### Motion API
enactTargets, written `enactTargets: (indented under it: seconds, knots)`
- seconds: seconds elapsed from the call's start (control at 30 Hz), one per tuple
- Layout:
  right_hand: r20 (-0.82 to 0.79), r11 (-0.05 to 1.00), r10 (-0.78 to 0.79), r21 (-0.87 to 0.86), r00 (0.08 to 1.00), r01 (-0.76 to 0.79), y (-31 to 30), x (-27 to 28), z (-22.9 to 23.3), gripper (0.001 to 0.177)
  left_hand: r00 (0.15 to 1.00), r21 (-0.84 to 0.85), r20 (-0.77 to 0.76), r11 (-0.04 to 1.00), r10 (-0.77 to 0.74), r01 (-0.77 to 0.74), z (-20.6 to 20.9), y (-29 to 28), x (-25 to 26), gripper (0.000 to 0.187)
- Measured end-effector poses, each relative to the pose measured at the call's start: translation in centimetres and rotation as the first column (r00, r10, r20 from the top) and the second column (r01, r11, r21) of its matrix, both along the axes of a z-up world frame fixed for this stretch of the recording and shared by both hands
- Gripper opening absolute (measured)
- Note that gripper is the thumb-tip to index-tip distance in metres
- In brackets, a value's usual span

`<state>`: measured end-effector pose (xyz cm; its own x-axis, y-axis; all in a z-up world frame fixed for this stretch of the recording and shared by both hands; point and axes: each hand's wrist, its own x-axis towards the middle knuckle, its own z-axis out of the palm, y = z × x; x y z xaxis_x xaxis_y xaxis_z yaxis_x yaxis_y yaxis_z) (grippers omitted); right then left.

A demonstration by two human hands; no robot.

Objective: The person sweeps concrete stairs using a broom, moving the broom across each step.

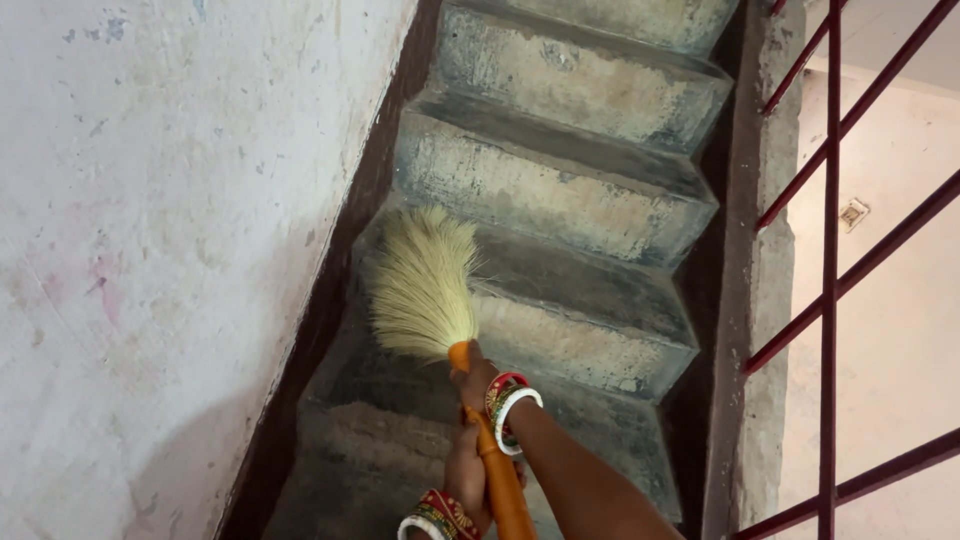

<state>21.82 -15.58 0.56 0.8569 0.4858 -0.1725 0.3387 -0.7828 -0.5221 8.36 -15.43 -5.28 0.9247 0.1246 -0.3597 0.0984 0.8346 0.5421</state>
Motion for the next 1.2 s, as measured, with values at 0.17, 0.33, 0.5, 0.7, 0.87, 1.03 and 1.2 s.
enactTargets:
  seconds: [0.17, 0.33, 0.5, 0.7, 0.87, 1.03, 1.2]
  knots:
    - [-0.244, 0.976, -0.04, 0.196, 0.969, 0.089, -2.8, 1.9, -0.7, 0.081, 0.982, 0.039, 0.147, 0.993, -0.117, 0.113, 0.6, -1.9, 1.9, 0.071]
    - [-0.072, 0.989, -0.04, 0.139, 0.997, 0.05, -2.3, 3.2, -3.7, 0.076, 0.988, 0.087, -0.138, 0.993, -0.068, 0.081, 0.6, -1.8, 0.6, 0.062]
    - [-0.092, 0.967, -0.174, 0.172, 0.981, 0.187, -3.0, 2.9, -4.1, 0.065, 0.987, 0.232, -0.059, 0.96, -0.15, 0.16, -2.9, -2.5, 3.0, 0.059]
    - [-0.024, 0.956, -0.279, 0.084, 0.96, 0.28, -14.8, 7.8, -7.6, 0.05, 0.92, 0.194, -0.127, 0.9, -0.372, 0.391, -0.8, -8.9, 3.9, 0.06]
    - [-0.003, 0.946, -0.284, 0.163, 0.959, 0.281, -20.0, 8.9, -10.1, 0.053, 0.9, 0.288, -0.111, 0.853, -0.422, 0.436, 0.2, -12.0, 3.2, 0.056]
    - [-0.126, 0.94, -0.283, 0.161, 0.951, 0.301, -12.7, 4.3, -6.0, 0.06, 0.956, 0.097, -0.14, 0.957, -0.257, 0.272, 0.2, -9.0, 0.2, 0.055]
    - [-0.016, 0.961, -0.243, 0.129, 0.97, 0.243, -9.9, 0.5, -1.8, 0.05, 0.953, 0.156, -0.212, 0.955, -0.215, 0.25, 1.7, -7.5, -0.8, 0.055]
